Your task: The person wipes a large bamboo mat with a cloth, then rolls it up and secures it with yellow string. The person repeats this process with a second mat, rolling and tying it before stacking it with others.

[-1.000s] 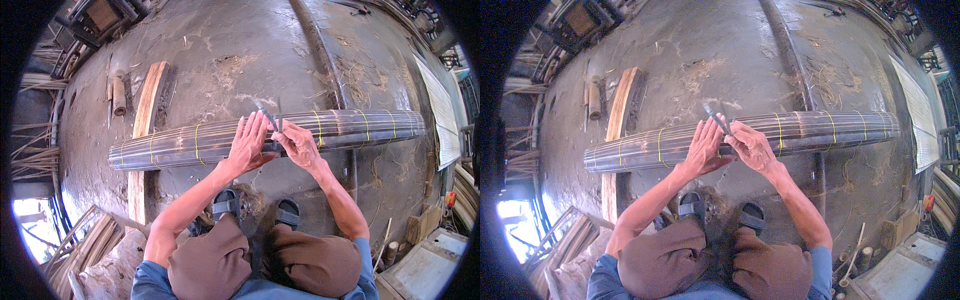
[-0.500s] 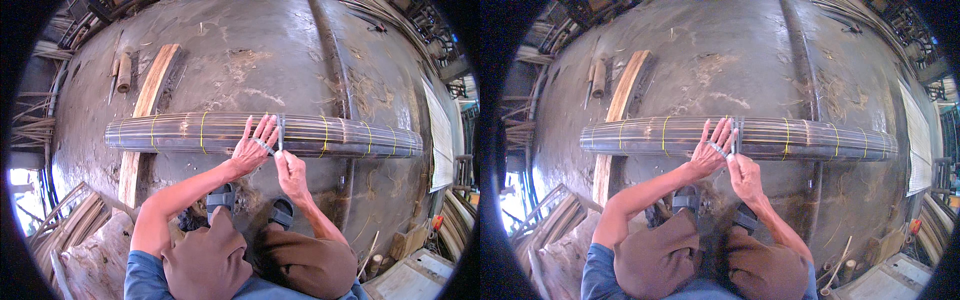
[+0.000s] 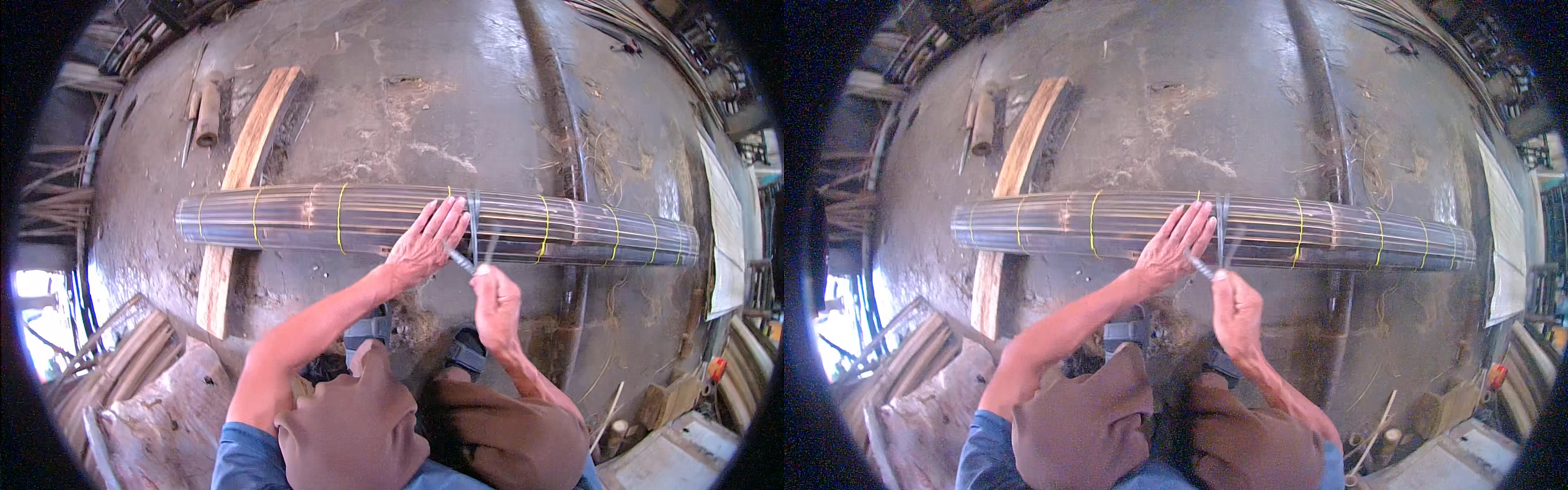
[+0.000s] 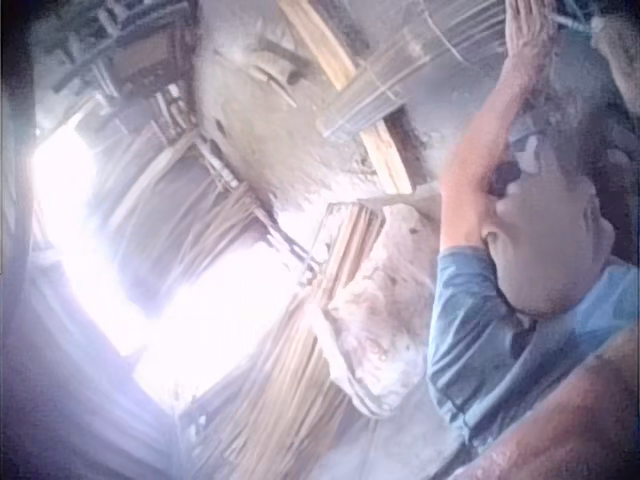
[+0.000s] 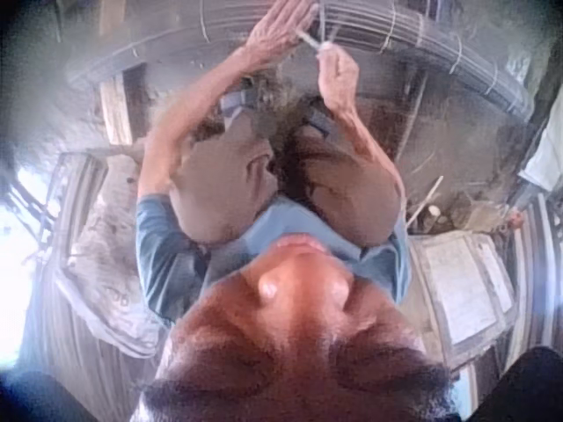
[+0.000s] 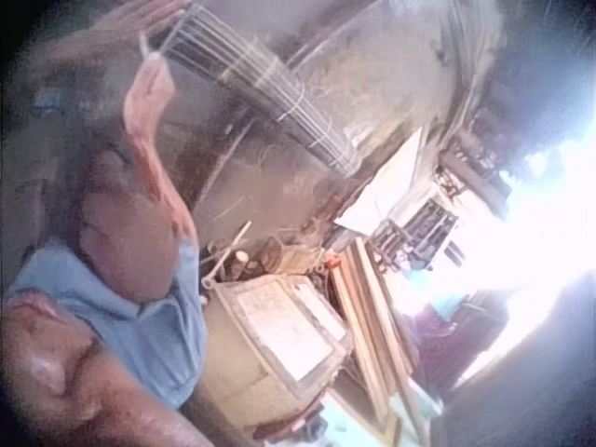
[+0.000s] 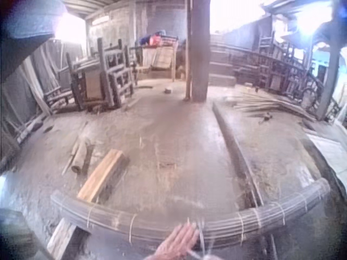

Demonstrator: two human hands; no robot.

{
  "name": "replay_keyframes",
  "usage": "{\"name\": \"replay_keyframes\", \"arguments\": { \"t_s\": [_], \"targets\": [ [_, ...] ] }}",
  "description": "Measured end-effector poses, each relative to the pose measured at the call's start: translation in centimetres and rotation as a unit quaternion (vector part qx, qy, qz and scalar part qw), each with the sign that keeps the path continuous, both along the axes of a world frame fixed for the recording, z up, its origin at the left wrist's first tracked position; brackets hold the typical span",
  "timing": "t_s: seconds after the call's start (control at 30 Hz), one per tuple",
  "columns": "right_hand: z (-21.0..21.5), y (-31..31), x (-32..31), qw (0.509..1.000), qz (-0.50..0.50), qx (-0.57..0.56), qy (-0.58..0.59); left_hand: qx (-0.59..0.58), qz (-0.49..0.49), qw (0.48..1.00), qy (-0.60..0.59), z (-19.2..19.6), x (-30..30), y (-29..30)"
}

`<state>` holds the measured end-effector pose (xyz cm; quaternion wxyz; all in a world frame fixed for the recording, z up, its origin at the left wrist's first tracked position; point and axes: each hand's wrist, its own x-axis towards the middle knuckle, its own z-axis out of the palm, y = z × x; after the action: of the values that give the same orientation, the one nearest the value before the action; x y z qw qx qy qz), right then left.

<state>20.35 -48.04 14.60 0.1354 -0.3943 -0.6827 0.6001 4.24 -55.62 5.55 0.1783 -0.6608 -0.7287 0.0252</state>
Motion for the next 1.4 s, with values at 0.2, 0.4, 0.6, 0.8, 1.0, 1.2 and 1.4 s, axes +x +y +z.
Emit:
{"name": "replay_keyframes", "arguments": {
  "t_s": [0.2,0.4,0.6,0.8,1.0,1.2,1.4],
  "targets": [
    [0.3,0.0,0.2,0.985,0.081,0.133,0.068,0.039,-0.041,0.984,-0.171,0.6,0.0,0.9],
    [-1.3,-0.7,0.0,0.952,0.135,0.248,0.122,0.064,-0.085,0.974,-0.201,0.7,0.9,1.4],
    [-1.7,1.4,0.3,0.936,0.235,0.238,0.111,0.033,-0.091,0.983,-0.154,0.6,0.5,1.6],
    [-2.2,5.6,2.0,0.994,0.024,0.040,0.098,0.039,-0.089,0.980,-0.174,0.9,0.5,1.8],
    [-5.5,2.4,0.7,0.999,-0.023,-0.023,-0.012,0.048,-0.083,0.982,-0.164,1.1,0.8,1.9],
    [-5.1,4.4,2.3,0.998,0.021,0.051,0.007,0.024,-0.101,0.973,-0.205,2.9,0.4,2.4],
    [-5.0,4.5,1.7,0.994,0.064,-0.073,0.039,-0.024,-0.154,0.954,-0.256,4.9,-1.5,3.4]
  ]
}}
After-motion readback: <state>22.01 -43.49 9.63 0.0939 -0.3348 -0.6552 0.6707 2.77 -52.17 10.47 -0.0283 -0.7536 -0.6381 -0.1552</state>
